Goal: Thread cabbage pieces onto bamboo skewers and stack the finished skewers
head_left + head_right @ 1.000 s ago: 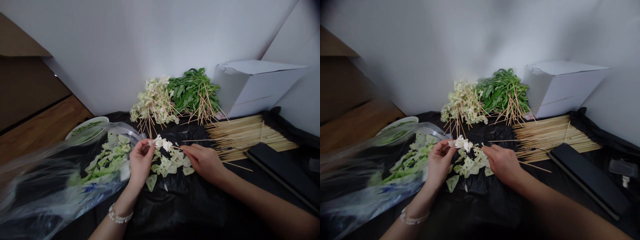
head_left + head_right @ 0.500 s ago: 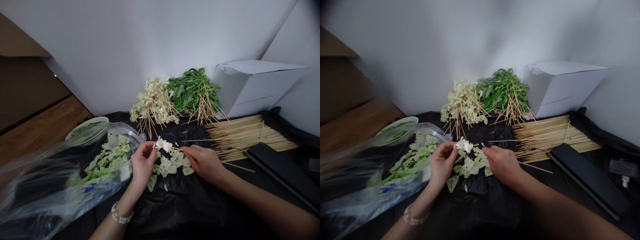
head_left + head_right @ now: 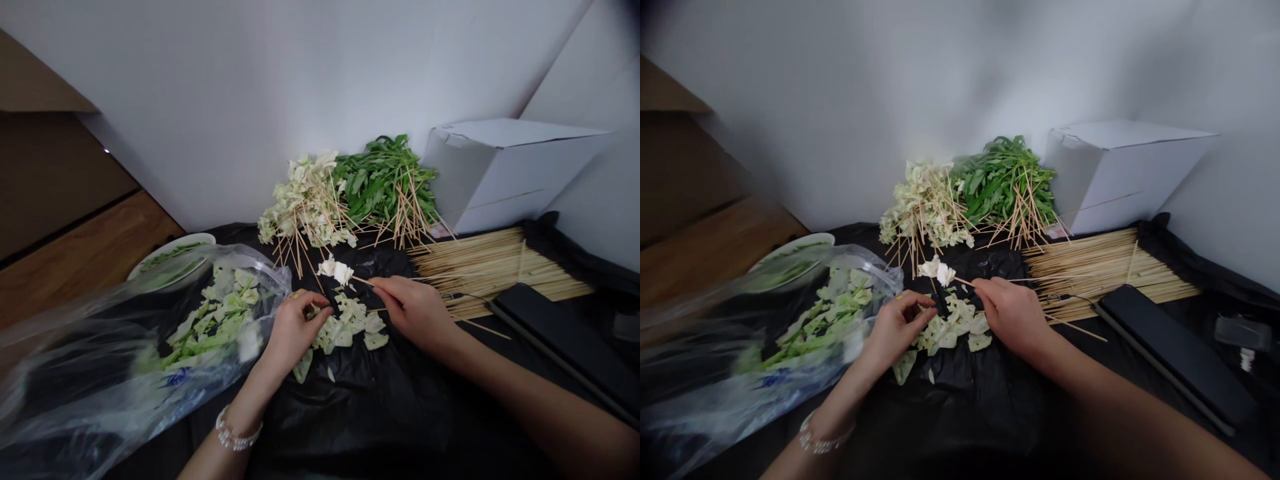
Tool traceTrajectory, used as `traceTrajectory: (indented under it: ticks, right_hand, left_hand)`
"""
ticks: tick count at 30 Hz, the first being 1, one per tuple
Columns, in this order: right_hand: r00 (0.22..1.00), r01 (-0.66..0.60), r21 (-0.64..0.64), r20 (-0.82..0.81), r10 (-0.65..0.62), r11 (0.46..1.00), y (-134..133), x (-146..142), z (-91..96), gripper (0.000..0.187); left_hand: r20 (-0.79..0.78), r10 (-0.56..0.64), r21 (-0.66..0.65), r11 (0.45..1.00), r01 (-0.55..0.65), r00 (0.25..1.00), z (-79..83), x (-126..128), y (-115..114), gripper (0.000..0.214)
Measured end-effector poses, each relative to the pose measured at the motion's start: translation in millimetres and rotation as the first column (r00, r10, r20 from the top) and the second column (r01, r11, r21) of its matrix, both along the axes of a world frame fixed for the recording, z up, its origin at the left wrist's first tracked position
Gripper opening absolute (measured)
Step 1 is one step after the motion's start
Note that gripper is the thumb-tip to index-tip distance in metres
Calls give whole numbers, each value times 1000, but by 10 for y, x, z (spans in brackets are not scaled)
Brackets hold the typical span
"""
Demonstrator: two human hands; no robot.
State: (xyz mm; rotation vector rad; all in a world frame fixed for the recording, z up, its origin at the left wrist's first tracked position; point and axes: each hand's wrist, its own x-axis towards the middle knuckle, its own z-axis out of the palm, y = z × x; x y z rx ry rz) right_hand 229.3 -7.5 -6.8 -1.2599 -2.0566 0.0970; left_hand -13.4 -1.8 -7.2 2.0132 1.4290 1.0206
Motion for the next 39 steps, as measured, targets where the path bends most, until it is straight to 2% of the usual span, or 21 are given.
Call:
traceTrajectory:
  ticks: [2, 4, 7, 10, 13, 16, 18, 23, 29, 33, 36, 39]
  right_hand:
    - [1000, -1, -4, -7, 1, 1000, 3, 3, -9, 30]
    - [1000, -3, -16, -7, 3, 1000, 0, -2, -11, 30]
    - [1000, -3, -29, -6, 2, 1000, -5, -11, -5, 30]
    - [1000, -2, -24, -14, 1, 1000, -6, -16, 1, 30]
    - [1000, -8, -19, -23, 8, 1000, -6, -17, -1, 29]
    - [999, -21, -11, -34, 20, 1000, -8, -20, -7, 29]
    - [999, -34, -5, -40, 33, 999, -8, -22, -14, 28]
    - [997, -48, 13, -57, 49, 999, 2, -26, -32, 26]
    - [994, -60, 17, -95, 61, 998, 3, -31, -26, 25]
    - [986, -83, 23, -142, 85, 996, -2, -54, -12, 24]
    - [974, -97, 16, -206, 98, 995, -6, -84, 8, 21]
    - [958, -116, -30, -268, 103, 993, -26, -117, 35, 16]
  left_hand:
    - [-208, -50, 45, 997, 60, 977, 33, -8, -18, 12]
    - [-333, -84, 57, 992, 109, 939, 60, -9, -37, 12]
    - [-357, -116, 47, 989, 142, 927, 66, -15, -45, 11]
    - [-214, -77, 27, 996, 84, 974, 47, -28, -25, 12]
    - [63, 66, -64, 996, -62, 996, 47, -27, 7, 17]
    - [414, 154, -223, 973, -64, 897, 83, -10, 31, 27]
    - [551, 198, -316, 949, -17, 811, 109, 1, 36, 34]
    - [652, 289, -429, 903, 27, 701, 109, 4, 25, 32]
    - [680, 316, -402, 915, -24, 662, 93, -4, 33, 22]
    - [742, 343, -438, 899, 28, 576, 122, 13, 30, 23]
    - [786, 404, -526, 835, 161, 468, 154, 49, 0, 28]
    - [778, 447, -597, 745, 297, 441, 174, 102, -55, 31]
